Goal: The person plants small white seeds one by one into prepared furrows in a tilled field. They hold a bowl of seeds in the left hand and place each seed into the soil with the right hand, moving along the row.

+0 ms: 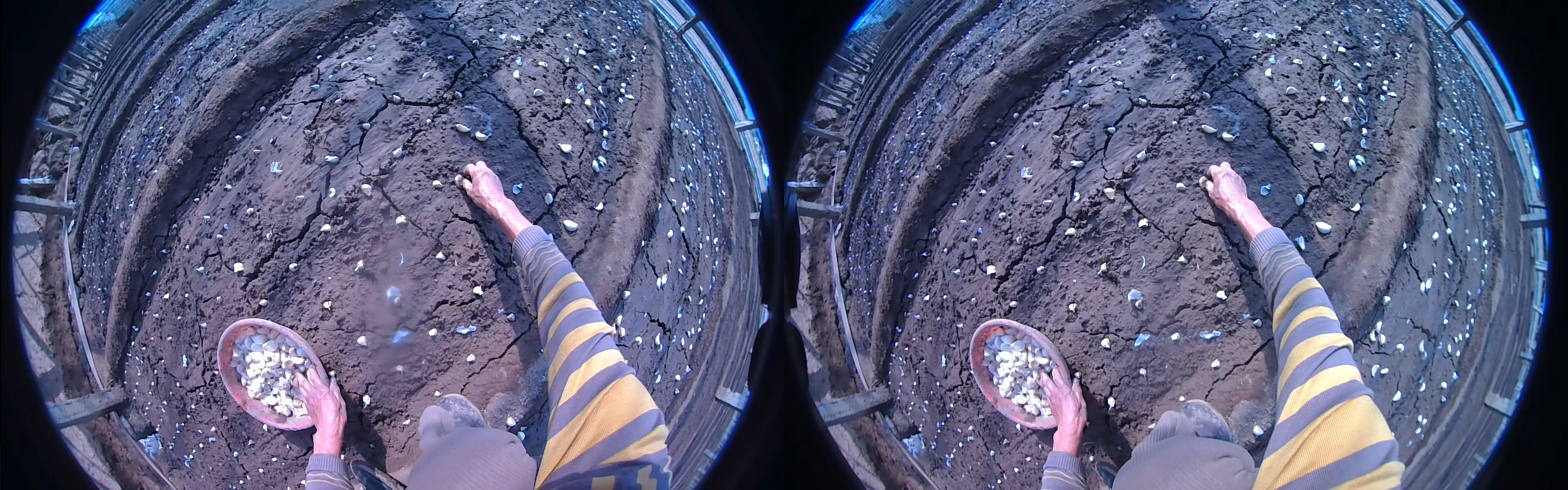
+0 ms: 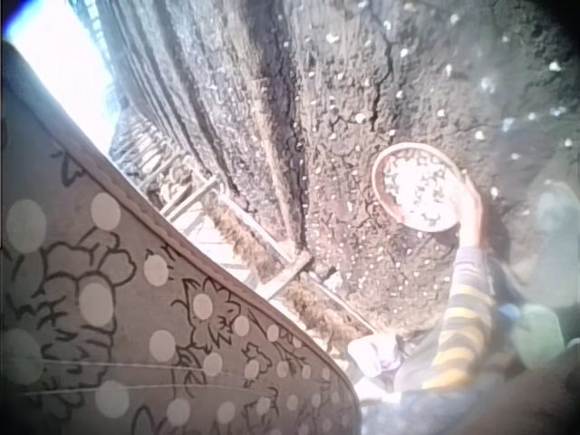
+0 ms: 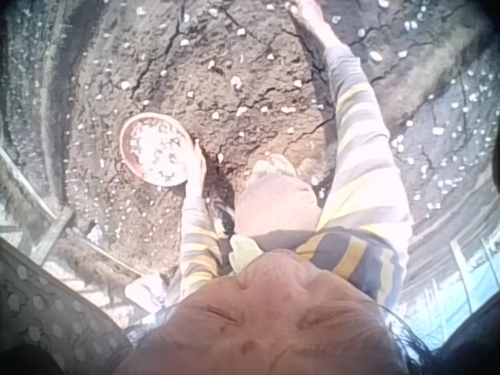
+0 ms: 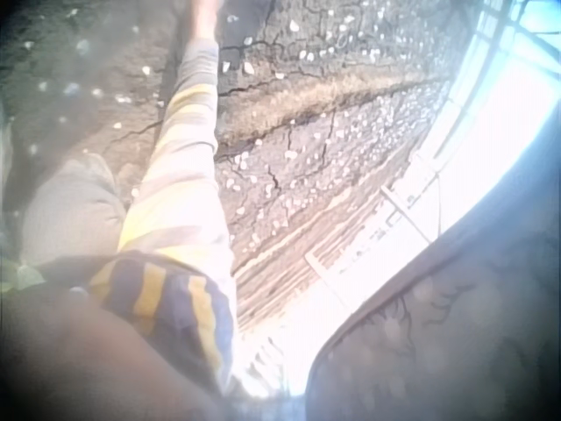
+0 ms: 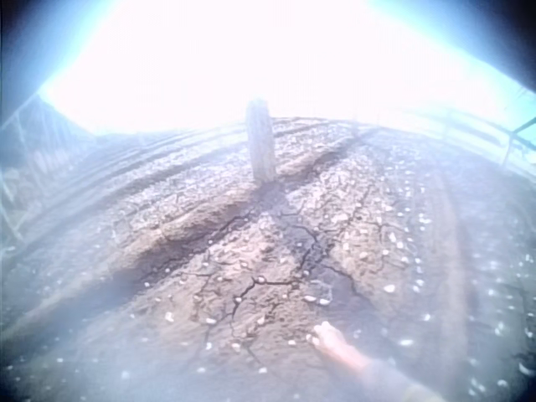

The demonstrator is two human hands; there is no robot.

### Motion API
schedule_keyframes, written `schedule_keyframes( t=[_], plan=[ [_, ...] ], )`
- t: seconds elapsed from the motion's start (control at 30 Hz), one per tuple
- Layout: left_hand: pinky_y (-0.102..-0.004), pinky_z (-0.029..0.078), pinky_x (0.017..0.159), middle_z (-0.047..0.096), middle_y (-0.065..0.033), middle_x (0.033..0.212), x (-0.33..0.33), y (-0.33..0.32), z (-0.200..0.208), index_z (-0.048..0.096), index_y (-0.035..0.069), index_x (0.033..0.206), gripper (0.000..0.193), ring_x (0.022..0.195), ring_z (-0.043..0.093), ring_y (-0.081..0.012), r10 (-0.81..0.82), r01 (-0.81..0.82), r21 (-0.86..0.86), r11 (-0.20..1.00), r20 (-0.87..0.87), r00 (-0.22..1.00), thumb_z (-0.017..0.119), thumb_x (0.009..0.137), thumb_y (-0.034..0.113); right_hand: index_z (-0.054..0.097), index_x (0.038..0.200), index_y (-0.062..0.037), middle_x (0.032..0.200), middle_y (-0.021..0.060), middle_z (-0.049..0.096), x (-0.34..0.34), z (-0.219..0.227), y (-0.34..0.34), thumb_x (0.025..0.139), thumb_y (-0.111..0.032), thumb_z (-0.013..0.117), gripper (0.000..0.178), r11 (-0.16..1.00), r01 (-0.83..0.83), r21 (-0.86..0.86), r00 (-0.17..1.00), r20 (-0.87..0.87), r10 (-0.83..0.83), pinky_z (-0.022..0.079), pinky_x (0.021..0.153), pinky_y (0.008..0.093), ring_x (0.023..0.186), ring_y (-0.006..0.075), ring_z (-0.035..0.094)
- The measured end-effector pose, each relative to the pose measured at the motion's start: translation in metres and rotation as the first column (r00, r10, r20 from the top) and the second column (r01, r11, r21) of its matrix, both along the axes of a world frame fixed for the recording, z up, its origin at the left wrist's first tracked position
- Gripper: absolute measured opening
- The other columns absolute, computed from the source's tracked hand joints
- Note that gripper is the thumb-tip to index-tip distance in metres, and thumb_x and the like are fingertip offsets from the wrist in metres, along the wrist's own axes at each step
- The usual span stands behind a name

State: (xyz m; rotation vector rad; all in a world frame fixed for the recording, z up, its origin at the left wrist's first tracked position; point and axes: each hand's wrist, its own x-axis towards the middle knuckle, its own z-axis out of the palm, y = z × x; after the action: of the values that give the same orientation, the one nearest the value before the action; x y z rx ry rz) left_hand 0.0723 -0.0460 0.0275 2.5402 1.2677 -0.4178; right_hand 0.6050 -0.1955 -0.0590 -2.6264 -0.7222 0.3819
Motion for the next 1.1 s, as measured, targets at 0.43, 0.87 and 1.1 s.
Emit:
schedule_keyframes(
  t=[0.43, 0.87, 1.1],
  plan=[
    [-0.0544, 0.030, 0.110, 0.028, -0.0402, 0.142, 0.000, 0.001, -0.001, 0.030, -0.008, 0.139, 0.064, 0.132, 0.031, -0.0532, -0.051, 0.051, 0.011, 0.999, 0.009, 0.999, 0.062, 0.091, 0.020, 0.058, 0.100, 0.0012, 0.091, 0.0220, 0.067, -0.002, 0.006, 0.011, 0.081, -0.020, 0.069, 0.030, 0.930, 0.268, 0.251, 0.963, -0.093, -0.252, 0.052, 0.077, 0.0416, 0.089, 0.0350, 0.066],
    [-0.0547, 0.031, 0.109, 0.027, -0.0407, 0.143, -0.004, 0.004, 0.000, 0.029, -0.008, 0.141, 0.065, 0.132, 0.031, -0.0541, -0.064, 0.065, 0.015, 0.998, -0.021, 0.998, 0.061, 0.091, 0.019, 0.058, 0.096, -0.0006, 0.098, 0.0237, 0.053, -0.066, 0.038, -0.055, 0.085, -0.002, 0.054, 0.012, 0.986, -0.146, -0.078, 0.986, 0.065, 0.151, 0.052, 0.074, 0.0501, 0.088, 0.0434, 0.062],
    [-0.0551, 0.025, 0.113, 0.025, -0.0414, 0.144, 0.000, 0.004, 0.004, 0.030, -0.011, 0.140, 0.064, 0.135, 0.025, -0.0554, -0.018, 0.017, -0.023, 1.000, -0.045, 0.999, 0.060, 0.093, 0.020, 0.059, 0.092, 0.0009, 0.103, 0.0250, 0.057, -0.060, 0.024, -0.037, 0.081, 0.001, 0.054, 0.012, 0.918, -0.309, -0.249, 0.938, 0.080, 0.337, 0.054, 0.075, 0.0468, 0.090, 0.0396, 0.065]
  ],
)
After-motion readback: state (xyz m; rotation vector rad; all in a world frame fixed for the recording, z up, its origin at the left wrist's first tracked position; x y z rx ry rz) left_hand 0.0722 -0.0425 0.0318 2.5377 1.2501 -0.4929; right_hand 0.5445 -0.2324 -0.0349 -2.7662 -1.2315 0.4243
